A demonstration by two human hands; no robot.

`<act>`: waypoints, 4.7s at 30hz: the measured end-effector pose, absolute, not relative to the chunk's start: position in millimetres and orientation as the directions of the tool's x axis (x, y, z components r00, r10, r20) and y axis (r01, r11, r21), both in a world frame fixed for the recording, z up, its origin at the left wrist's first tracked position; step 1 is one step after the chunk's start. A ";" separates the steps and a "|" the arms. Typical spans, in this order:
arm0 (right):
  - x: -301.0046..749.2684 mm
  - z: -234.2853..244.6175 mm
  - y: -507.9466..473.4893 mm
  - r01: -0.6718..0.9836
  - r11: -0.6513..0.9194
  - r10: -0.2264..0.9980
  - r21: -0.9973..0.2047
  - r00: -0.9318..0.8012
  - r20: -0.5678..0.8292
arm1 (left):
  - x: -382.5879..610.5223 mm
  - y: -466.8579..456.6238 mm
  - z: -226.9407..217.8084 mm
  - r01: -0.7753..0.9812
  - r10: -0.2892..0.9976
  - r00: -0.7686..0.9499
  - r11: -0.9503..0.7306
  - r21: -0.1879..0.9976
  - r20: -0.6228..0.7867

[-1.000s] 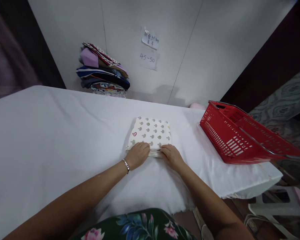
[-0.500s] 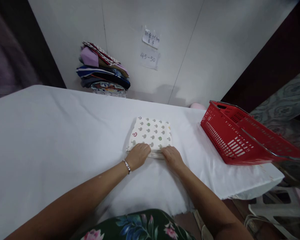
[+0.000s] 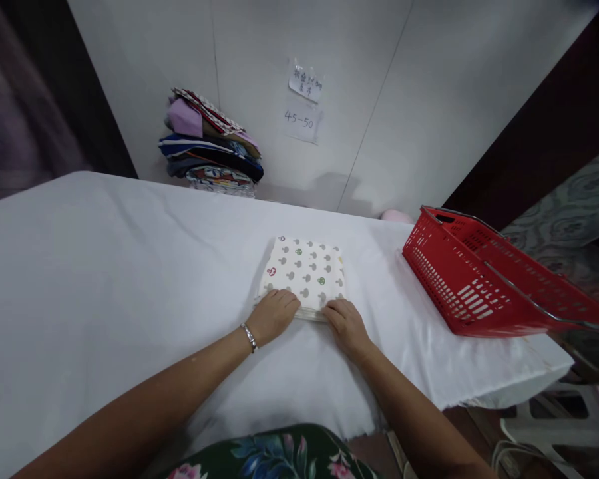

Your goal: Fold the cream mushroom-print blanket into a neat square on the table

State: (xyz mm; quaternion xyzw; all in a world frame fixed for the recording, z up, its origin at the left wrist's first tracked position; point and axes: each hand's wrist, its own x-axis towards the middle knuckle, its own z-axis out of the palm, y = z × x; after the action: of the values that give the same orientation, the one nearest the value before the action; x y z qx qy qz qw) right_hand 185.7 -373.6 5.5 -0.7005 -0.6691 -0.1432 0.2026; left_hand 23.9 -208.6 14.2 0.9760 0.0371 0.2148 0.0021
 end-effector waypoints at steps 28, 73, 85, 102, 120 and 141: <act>217.9 9.7 -273.2 0.800 -0.562 0.811 -0.209 0.583 0.052 | 24.3 -188.6 8.7 0.304 0.363 0.891 -0.923 0.236 0.272; 166.7 24.8 -209.0 0.748 -0.385 0.864 -0.541 0.498 0.074 | -42.7 -65.4 44.9 0.817 0.912 0.404 -0.330 0.473 -0.063; 186.9 15.4 -154.9 0.798 -0.438 0.885 -0.415 0.464 -0.042 | 15.2 -40.6 19.2 0.803 0.827 0.561 -0.532 0.269 -0.041; 151.7 2.0 -246.2 0.787 -0.185 0.958 -0.588 0.278 0.071 | -38.9 -99.6 18.2 0.630 0.686 0.726 -0.688 0.361 0.039; 139.0 -10.3 -297.7 0.364 -0.234 0.799 -0.901 0.600 0.035 | -89.3 -154.7 19.4 0.644 0.906 0.424 -0.298 0.705 -0.004; 147.8 -13.6 -327.0 0.884 0.150 0.862 -0.443 0.102 0.496 | -104.9 -176.9 8.1 0.375 0.466 0.731 -0.885 0.277 0.499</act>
State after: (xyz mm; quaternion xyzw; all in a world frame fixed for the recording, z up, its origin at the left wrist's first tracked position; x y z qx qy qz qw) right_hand 147.8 -327.0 -13.6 -0.6516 -0.6699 -0.0152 0.3556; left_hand -104.9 -176.9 8.1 0.9269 0.2268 0.2882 0.0790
